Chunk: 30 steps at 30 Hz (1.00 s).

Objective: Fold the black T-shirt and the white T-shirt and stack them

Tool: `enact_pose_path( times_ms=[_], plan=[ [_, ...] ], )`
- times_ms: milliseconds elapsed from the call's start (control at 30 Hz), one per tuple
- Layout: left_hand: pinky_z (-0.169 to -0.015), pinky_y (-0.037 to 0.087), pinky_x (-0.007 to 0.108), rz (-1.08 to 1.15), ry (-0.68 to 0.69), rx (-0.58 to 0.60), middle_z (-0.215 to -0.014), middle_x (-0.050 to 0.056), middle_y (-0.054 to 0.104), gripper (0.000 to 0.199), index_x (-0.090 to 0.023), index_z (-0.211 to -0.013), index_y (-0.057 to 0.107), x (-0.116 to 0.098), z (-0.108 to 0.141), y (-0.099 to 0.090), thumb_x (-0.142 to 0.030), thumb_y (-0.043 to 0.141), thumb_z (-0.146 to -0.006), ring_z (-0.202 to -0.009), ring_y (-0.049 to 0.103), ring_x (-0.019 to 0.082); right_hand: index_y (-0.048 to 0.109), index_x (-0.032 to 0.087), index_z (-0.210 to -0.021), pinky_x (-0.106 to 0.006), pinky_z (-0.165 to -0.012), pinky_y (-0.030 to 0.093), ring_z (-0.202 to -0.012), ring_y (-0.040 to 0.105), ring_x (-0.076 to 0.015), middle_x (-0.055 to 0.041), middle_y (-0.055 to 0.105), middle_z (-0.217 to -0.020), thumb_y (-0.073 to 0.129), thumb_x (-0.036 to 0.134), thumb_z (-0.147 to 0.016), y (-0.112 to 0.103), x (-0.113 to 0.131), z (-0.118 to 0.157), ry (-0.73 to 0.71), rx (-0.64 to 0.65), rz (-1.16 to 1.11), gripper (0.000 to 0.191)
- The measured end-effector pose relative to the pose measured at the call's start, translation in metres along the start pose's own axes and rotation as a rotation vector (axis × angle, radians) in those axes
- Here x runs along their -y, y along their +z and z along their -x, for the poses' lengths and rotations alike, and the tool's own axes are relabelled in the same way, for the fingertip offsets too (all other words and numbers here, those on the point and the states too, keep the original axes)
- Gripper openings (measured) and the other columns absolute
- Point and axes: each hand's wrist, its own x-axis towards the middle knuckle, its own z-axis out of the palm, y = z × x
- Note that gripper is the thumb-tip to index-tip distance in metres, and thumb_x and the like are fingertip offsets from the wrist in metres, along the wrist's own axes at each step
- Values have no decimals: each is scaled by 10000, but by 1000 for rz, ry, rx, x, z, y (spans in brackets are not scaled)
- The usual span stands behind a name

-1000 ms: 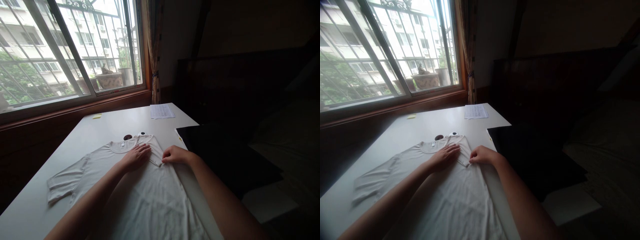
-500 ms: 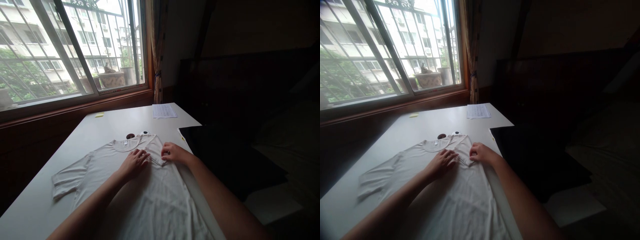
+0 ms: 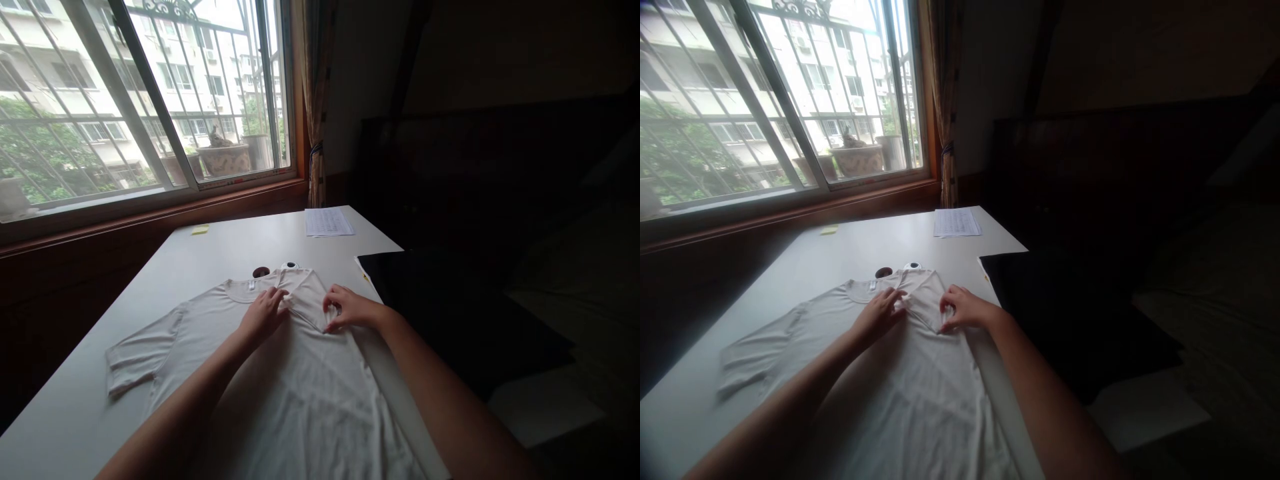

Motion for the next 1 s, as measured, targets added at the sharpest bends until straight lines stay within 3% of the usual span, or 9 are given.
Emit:
enact_pose_path(
  times_ms=[133,233,367,567,667,800,900,1000],
  plan=[
    [-803,534,341,125,-104,22,-1058,64,717,317,-212,-1240,605,-1,-12,2,-303,610,-936,-881,692,222,718,233,-954,-320,-911,454,-1009,543,-226,-41,535,-1070,804,579,-786,-1,2,0,-2,-4,-38,394],
    [-744,527,314,200,-170,33,-948,38,743,320,-207,-1211,623,-4,-20,1,-345,618,-923,-794,698,201,717,208,-950,-310,-858,458,-940,555,-202,-47,545,-1033,676,509,-920,-1,0,-2,-14,-29,-54,306],
    [-747,523,302,250,-240,10,-902,36,741,342,-176,-1224,616,-7,-25,-3,-280,583,-900,-796,705,192,712,198,-943,-297,-815,463,-906,558,-191,-44,560,-1036,782,391,-834,0,-2,-3,-27,-42,-35,232],
    [-668,546,285,234,-258,47,-835,13,726,398,-155,-1239,595,2,-25,-10,-192,578,-842,-712,705,176,718,209,-981,-313,-873,486,-964,571,-209,-40,550,-1061,885,401,-721,0,-4,-3,-26,-37,-69,364],
    [-768,571,350,145,-208,34,-910,46,729,404,-158,-1204,629,1,-25,-10,-153,627,-800,-824,713,217,731,223,-1005,-335,-928,485,-1015,563,-224,-43,533,-1081,900,436,-702,0,-4,-2,-21,-38,-61,407],
    [-1053,478,490,6,-55,-13,-1329,159,631,398,-159,-1285,631,-13,-31,-3,-135,525,-902,-1221,613,296,749,238,-1025,-350,-959,478,-1049,556,-235,-49,536,-1109,909,465,-686,-1,-2,-1,-17,-48,-32,438],
    [-1190,360,462,-45,119,52,-1467,102,580,401,-207,-1363,609,-28,-43,8,-189,444,-998,-1416,472,261,778,238,-1010,-337,-929,484,-1012,578,-227,-50,567,-1100,907,442,-688,-5,-1,0,-52,-59,-18,402],
    [-1234,289,494,-84,215,145,-1553,70,521,426,-227,-1451,542,-36,-56,19,-275,413,-1048,-1503,369,255,813,227,-945,-313,-869,489,-910,615,-199,-42,622,-1018,861,351,-735,-9,-1,1,-74,-61,-31,248]
  ],
)
